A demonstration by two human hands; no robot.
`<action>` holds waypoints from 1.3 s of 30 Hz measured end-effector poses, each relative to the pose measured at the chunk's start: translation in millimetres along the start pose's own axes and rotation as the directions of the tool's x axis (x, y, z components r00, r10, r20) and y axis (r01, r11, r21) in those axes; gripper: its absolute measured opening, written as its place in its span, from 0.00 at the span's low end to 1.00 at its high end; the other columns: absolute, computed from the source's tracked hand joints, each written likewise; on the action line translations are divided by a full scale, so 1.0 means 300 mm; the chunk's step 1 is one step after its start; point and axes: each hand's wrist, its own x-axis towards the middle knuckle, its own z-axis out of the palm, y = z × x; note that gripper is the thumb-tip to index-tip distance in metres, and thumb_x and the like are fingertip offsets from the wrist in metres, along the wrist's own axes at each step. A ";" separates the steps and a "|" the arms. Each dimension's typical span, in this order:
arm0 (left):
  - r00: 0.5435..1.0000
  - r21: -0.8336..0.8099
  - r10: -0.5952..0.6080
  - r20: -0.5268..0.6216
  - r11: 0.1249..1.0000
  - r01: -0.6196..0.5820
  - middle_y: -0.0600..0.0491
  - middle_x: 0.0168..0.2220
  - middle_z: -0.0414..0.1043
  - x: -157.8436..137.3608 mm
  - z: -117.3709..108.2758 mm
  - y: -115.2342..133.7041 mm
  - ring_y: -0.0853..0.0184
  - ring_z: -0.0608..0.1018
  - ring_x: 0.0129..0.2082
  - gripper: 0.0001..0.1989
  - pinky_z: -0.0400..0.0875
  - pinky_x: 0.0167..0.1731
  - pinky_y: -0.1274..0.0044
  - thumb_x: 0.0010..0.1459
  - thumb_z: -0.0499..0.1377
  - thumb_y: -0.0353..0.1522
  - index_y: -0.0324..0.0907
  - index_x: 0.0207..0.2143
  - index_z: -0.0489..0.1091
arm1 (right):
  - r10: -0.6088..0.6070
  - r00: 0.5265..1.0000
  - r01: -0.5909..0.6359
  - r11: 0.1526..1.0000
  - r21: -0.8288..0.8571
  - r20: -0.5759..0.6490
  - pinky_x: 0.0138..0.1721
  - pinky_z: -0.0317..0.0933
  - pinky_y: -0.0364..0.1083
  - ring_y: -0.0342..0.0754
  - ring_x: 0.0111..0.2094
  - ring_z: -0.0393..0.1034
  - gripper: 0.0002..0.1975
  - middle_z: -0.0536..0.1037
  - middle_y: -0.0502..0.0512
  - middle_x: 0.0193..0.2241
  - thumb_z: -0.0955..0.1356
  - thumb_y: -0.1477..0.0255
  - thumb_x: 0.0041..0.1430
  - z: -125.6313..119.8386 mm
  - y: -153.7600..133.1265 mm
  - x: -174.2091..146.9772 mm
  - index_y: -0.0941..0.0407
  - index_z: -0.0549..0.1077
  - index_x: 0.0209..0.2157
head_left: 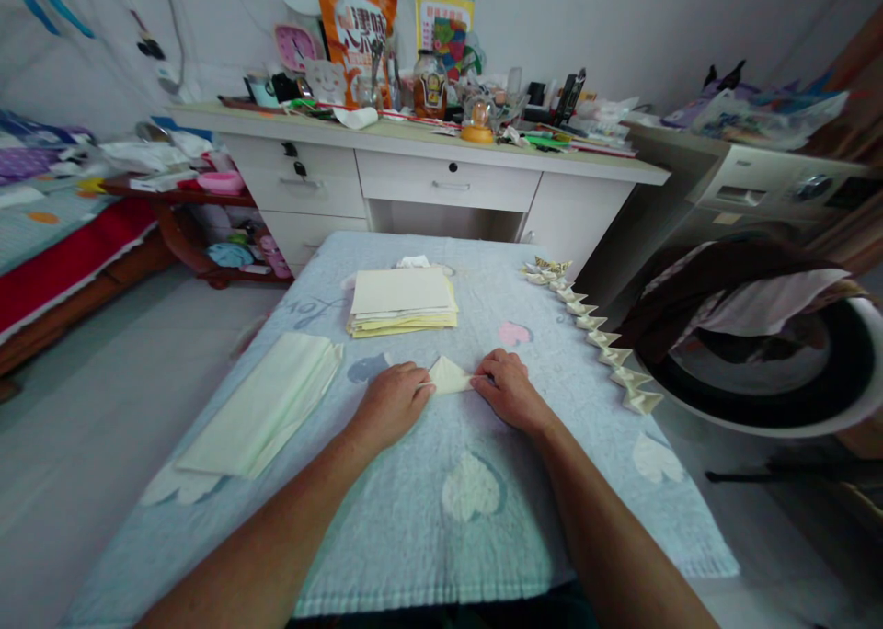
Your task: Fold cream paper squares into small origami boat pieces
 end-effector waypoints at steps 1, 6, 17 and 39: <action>1.000 0.011 -0.009 -0.005 1.000 0.009 0.50 0.31 0.70 0.000 0.002 -0.002 0.63 0.73 0.36 0.11 0.63 0.37 0.75 0.62 0.51 0.34 0.41 0.29 0.69 | 0.015 1.000 -0.015 1.000 -0.011 -0.002 0.42 0.49 0.47 0.48 0.42 0.61 0.06 0.71 0.54 0.38 0.67 0.70 0.60 0.001 -0.003 0.001 0.56 0.75 0.32; 0.998 0.037 -0.053 -0.032 0.998 0.054 0.50 0.32 0.71 -0.006 0.001 -0.006 0.63 0.74 0.37 0.10 0.63 0.38 0.74 0.61 0.53 0.35 0.41 0.30 0.70 | 0.062 0.998 -0.063 0.997 -0.046 -0.025 0.41 0.49 0.46 0.49 0.41 0.61 0.07 0.71 0.55 0.38 0.67 0.69 0.59 0.008 -0.008 0.010 0.56 0.76 0.31; 0.995 0.078 -0.095 -0.017 0.992 0.096 0.50 0.32 0.71 -0.006 -0.009 -0.011 0.64 0.74 0.37 0.12 0.63 0.37 0.75 0.62 0.51 0.35 0.41 0.29 0.70 | 0.130 0.988 -0.137 0.987 -0.087 -0.083 0.40 0.48 0.46 0.49 0.40 0.61 0.08 0.72 0.55 0.37 0.68 0.67 0.56 0.025 -0.004 0.021 0.56 0.76 0.28; 0.996 0.083 -0.039 0.079 0.996 0.032 0.50 0.32 0.72 -0.004 -0.047 -0.043 0.64 0.74 0.36 0.14 0.62 0.36 0.74 0.63 0.48 0.31 0.40 0.30 0.71 | 0.114 0.988 -0.126 0.985 -0.117 -0.101 0.38 0.49 0.46 0.49 0.38 0.62 0.09 0.72 0.56 0.35 0.68 0.66 0.56 0.026 0.000 0.022 0.57 0.76 0.27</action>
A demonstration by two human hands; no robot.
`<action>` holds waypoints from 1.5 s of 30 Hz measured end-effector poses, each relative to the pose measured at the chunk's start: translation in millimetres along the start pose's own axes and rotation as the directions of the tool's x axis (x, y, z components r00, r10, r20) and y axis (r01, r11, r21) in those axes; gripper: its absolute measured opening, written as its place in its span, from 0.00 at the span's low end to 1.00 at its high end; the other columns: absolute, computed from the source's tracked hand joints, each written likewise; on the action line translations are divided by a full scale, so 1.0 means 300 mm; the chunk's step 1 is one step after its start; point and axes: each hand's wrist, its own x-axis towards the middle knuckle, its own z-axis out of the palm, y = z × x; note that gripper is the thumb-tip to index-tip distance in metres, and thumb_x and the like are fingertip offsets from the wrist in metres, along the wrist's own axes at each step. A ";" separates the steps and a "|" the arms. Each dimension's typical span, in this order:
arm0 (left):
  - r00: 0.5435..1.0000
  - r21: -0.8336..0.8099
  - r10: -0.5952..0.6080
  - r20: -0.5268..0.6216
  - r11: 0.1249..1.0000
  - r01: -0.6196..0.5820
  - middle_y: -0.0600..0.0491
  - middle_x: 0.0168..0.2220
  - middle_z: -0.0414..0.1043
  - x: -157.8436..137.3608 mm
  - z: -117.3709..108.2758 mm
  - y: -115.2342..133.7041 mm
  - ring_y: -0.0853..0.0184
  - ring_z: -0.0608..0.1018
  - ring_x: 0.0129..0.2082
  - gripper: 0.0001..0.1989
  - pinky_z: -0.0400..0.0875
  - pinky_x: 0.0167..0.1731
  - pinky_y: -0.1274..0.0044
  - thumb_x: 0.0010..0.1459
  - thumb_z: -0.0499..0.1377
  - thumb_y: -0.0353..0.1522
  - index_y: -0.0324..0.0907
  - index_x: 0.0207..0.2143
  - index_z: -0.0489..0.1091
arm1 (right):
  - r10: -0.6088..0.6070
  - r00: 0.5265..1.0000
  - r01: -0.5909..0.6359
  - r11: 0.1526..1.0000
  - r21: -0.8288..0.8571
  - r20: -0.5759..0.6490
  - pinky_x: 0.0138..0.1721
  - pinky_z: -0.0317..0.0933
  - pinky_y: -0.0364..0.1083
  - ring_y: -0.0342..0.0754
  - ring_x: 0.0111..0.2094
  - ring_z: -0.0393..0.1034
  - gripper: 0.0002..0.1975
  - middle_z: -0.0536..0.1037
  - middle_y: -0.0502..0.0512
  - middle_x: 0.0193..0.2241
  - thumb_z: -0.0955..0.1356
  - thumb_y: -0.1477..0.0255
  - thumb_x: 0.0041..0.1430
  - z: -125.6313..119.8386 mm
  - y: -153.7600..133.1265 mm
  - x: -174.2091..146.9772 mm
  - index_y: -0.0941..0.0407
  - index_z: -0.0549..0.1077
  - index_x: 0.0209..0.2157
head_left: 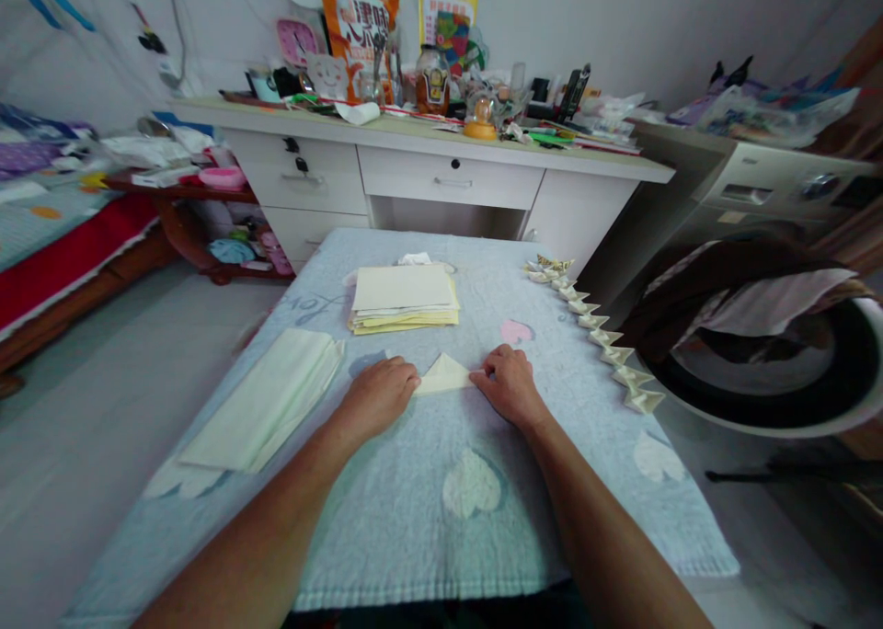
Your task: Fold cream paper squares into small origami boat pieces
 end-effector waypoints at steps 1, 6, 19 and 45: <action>1.000 -0.007 0.000 0.006 1.000 0.000 0.50 0.32 0.72 0.000 -0.005 -0.001 0.64 0.74 0.36 0.14 0.62 0.36 0.75 0.63 0.48 0.31 0.40 0.30 0.71 | 0.001 1.000 -0.001 1.000 0.003 -0.001 0.38 0.49 0.46 0.49 0.39 0.62 0.09 0.72 0.56 0.35 0.68 0.66 0.56 0.000 0.001 0.000 0.57 0.76 0.27; 0.999 -0.060 -0.036 0.006 0.998 0.036 0.51 0.32 0.72 0.000 -0.017 -0.004 0.65 0.74 0.35 0.11 0.62 0.34 0.76 0.61 0.51 0.32 0.41 0.28 0.71 | -0.006 1.000 0.006 1.000 0.004 -0.009 0.38 0.50 0.46 0.49 0.38 0.62 0.09 0.72 0.56 0.35 0.68 0.66 0.56 0.002 0.002 -0.001 0.56 0.76 0.27; 0.997 0.098 -0.075 -0.019 0.992 0.076 0.49 0.32 0.73 -0.001 -0.012 0.019 0.63 0.74 0.35 0.11 0.63 0.36 0.74 0.60 0.52 0.33 0.41 0.27 0.69 | -0.004 1.000 0.003 0.999 -0.036 -0.029 0.38 0.50 0.47 0.50 0.37 0.61 0.10 0.72 0.56 0.34 0.68 0.65 0.56 0.004 0.004 -0.001 0.56 0.76 0.26; 0.979 0.202 -0.005 -0.202 0.978 0.047 0.48 0.39 0.69 -0.025 0.015 0.053 0.58 0.69 0.42 0.06 0.59 0.39 0.69 0.58 0.55 0.29 0.43 0.39 0.67 | -0.002 0.999 -0.001 0.998 -0.056 -0.051 0.38 0.50 0.47 0.50 0.37 0.61 0.10 0.72 0.56 0.34 0.69 0.65 0.56 0.009 -0.004 -0.007 0.56 0.75 0.26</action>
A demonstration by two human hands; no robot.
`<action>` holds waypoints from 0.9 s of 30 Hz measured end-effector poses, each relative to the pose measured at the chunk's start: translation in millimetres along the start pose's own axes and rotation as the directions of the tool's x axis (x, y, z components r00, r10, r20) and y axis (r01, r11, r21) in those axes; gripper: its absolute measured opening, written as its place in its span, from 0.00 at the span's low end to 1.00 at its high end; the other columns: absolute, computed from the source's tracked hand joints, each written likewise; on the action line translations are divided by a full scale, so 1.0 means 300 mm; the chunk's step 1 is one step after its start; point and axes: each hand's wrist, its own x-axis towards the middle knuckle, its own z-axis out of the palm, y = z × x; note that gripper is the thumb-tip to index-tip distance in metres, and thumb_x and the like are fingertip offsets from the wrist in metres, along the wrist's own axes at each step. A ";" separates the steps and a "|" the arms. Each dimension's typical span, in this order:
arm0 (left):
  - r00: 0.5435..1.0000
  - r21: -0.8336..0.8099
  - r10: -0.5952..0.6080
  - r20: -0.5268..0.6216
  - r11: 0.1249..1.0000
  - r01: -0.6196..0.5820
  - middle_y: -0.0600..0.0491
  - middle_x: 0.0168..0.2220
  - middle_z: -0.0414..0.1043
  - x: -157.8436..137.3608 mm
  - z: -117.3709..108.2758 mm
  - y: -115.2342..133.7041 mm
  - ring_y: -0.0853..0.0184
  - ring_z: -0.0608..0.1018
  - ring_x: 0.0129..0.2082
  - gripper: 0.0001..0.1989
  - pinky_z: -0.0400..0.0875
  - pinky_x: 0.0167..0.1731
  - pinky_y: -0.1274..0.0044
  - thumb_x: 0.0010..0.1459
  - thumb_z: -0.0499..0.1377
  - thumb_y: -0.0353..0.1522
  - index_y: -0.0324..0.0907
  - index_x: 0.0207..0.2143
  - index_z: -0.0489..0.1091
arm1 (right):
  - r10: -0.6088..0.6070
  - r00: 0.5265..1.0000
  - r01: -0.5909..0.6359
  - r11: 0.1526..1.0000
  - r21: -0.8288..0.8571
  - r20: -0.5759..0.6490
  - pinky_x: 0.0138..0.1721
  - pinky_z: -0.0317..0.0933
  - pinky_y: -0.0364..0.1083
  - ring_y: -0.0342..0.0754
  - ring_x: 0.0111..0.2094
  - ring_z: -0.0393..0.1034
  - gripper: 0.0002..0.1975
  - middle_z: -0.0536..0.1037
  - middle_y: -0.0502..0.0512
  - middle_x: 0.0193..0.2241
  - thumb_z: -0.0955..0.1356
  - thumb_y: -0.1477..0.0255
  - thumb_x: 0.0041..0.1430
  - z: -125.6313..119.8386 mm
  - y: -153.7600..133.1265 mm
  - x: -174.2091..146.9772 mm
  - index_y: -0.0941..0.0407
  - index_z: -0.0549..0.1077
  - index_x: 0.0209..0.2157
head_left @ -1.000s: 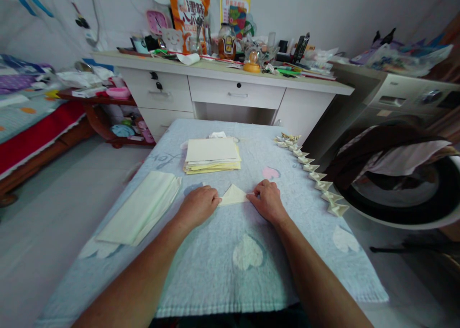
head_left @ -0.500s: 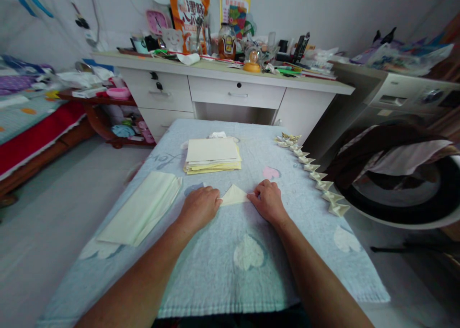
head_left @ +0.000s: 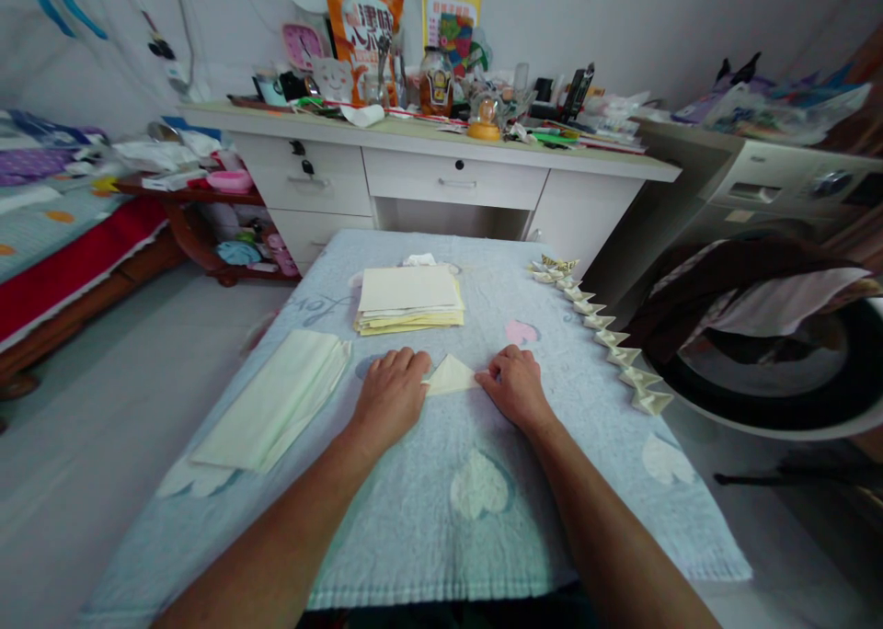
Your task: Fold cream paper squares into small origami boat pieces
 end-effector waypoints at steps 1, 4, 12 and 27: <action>0.999 -0.011 0.035 -0.013 0.999 -0.035 0.49 0.40 0.69 0.000 -0.001 0.005 0.58 0.68 0.42 0.08 0.59 0.39 0.69 0.58 0.54 0.27 0.44 0.41 0.68 | 0.003 1.000 -0.003 1.000 -0.004 0.000 0.38 0.50 0.47 0.51 0.37 0.61 0.10 0.72 0.56 0.34 0.69 0.65 0.56 0.000 -0.001 0.000 0.56 0.75 0.25; 0.983 -0.066 0.183 0.032 0.981 -0.180 0.51 0.39 0.68 0.000 0.007 0.015 0.60 0.67 0.42 0.13 0.59 0.40 0.70 0.60 0.51 0.24 0.48 0.42 0.70 | 0.016 1.000 -0.015 1.000 -0.011 0.007 0.38 0.50 0.47 0.51 0.38 0.60 0.10 0.71 0.56 0.34 0.70 0.64 0.55 -0.003 -0.002 0.000 0.56 0.74 0.25; 0.945 0.019 0.303 0.126 0.951 -0.308 0.54 0.38 0.66 -0.014 0.023 0.022 0.64 0.67 0.39 0.15 0.60 0.36 0.75 0.64 0.51 0.31 0.53 0.51 0.65 | 0.037 0.999 -0.037 0.999 -0.014 0.005 0.38 0.49 0.47 0.51 0.40 0.60 0.10 0.71 0.55 0.36 0.68 0.64 0.57 -0.007 -0.004 -0.003 0.55 0.74 0.26; 0.974 0.188 0.224 0.041 0.956 -0.228 0.47 0.42 0.68 -0.071 0.052 0.111 0.58 0.69 0.42 0.18 0.63 0.36 0.69 0.61 0.51 0.25 0.44 0.54 0.63 | 0.038 0.969 -0.007 0.992 0.127 -0.243 0.44 0.55 0.49 0.51 0.40 0.62 0.04 0.71 0.56 0.34 0.66 0.71 0.57 -0.029 0.041 -0.005 0.56 0.71 0.31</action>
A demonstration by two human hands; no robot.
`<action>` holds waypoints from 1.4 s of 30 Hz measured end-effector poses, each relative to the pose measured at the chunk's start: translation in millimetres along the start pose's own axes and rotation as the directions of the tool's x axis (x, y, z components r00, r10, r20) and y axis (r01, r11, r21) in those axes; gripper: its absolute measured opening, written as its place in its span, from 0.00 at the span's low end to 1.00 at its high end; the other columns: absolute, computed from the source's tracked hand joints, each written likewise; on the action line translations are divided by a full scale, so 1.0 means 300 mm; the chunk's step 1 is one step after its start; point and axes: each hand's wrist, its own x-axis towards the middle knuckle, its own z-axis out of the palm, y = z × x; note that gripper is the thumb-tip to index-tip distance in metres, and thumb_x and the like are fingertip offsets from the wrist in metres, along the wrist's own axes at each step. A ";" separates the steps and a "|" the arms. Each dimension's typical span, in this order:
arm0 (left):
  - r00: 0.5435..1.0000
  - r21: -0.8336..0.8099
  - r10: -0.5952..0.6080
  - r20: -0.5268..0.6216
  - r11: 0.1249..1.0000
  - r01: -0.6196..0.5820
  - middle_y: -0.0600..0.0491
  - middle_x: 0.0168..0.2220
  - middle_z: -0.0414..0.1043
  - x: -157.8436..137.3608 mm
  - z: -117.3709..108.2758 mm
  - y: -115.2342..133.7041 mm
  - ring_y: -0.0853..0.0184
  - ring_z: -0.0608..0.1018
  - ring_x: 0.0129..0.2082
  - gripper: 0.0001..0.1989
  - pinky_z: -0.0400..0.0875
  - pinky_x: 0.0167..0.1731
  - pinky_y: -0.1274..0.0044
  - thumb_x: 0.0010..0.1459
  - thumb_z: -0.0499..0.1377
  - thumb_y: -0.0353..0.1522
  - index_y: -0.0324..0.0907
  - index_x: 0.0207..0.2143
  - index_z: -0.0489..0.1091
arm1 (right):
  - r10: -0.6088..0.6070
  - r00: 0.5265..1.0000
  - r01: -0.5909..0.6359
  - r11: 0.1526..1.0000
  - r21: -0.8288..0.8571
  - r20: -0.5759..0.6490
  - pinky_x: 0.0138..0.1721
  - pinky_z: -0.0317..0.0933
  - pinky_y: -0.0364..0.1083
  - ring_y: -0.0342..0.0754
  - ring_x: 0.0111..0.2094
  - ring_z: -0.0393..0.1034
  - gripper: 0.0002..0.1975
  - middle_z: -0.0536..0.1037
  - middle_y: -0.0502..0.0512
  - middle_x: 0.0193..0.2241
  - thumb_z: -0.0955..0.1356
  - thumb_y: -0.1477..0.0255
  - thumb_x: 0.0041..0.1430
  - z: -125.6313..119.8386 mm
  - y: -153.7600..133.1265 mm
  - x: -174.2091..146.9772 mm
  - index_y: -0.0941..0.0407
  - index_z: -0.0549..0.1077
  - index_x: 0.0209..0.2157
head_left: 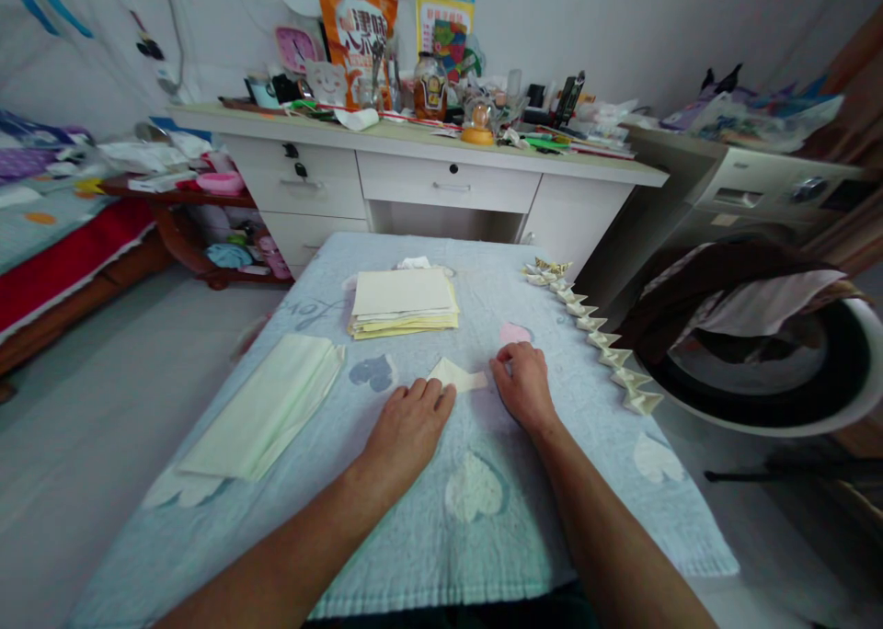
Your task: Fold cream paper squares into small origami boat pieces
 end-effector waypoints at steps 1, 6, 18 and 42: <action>1.000 0.002 0.001 -0.001 1.000 -0.001 0.47 0.42 0.68 0.000 -0.001 -0.001 0.58 0.69 0.42 0.18 0.63 0.36 0.69 0.61 0.51 0.25 0.44 0.54 0.63 | -0.042 0.997 0.046 0.997 0.064 -0.061 0.44 0.55 0.48 0.51 0.40 0.63 0.03 0.71 0.56 0.35 0.65 0.73 0.58 -0.001 -0.006 -0.003 0.57 0.70 0.33; 1.000 0.007 0.002 -0.006 1.000 -0.002 0.47 0.41 0.67 0.000 -0.008 0.000 0.59 0.69 0.41 0.18 0.63 0.35 0.69 0.62 0.52 0.26 0.43 0.54 0.63 | -0.264 0.964 0.245 0.928 0.280 0.032 0.39 0.58 0.43 0.46 0.34 0.65 0.06 0.71 0.52 0.31 0.62 0.77 0.59 0.021 -0.062 -0.029 0.57 0.69 0.37; 1.000 0.059 0.003 0.027 0.998 -0.005 0.48 0.42 0.68 -0.005 -0.032 0.013 0.60 0.70 0.41 0.17 0.64 0.34 0.70 0.61 0.52 0.26 0.41 0.53 0.65 | -0.214 0.928 0.257 0.961 -0.106 0.304 0.41 0.52 0.46 0.49 0.38 0.63 0.05 0.73 0.54 0.35 0.63 0.74 0.60 0.072 -0.129 -0.038 0.55 0.71 0.35; 0.988 -0.251 -0.141 0.057 0.956 0.151 0.47 0.48 0.70 -0.069 -0.052 -0.163 0.61 0.71 0.47 0.21 0.65 0.46 0.71 0.56 0.49 0.20 0.40 0.50 0.67 | -0.113 0.962 0.171 0.959 -0.228 0.249 0.41 0.53 0.51 0.55 0.41 0.64 0.19 0.73 0.60 0.37 0.64 0.53 0.59 0.082 -0.188 -0.060 0.56 0.69 0.37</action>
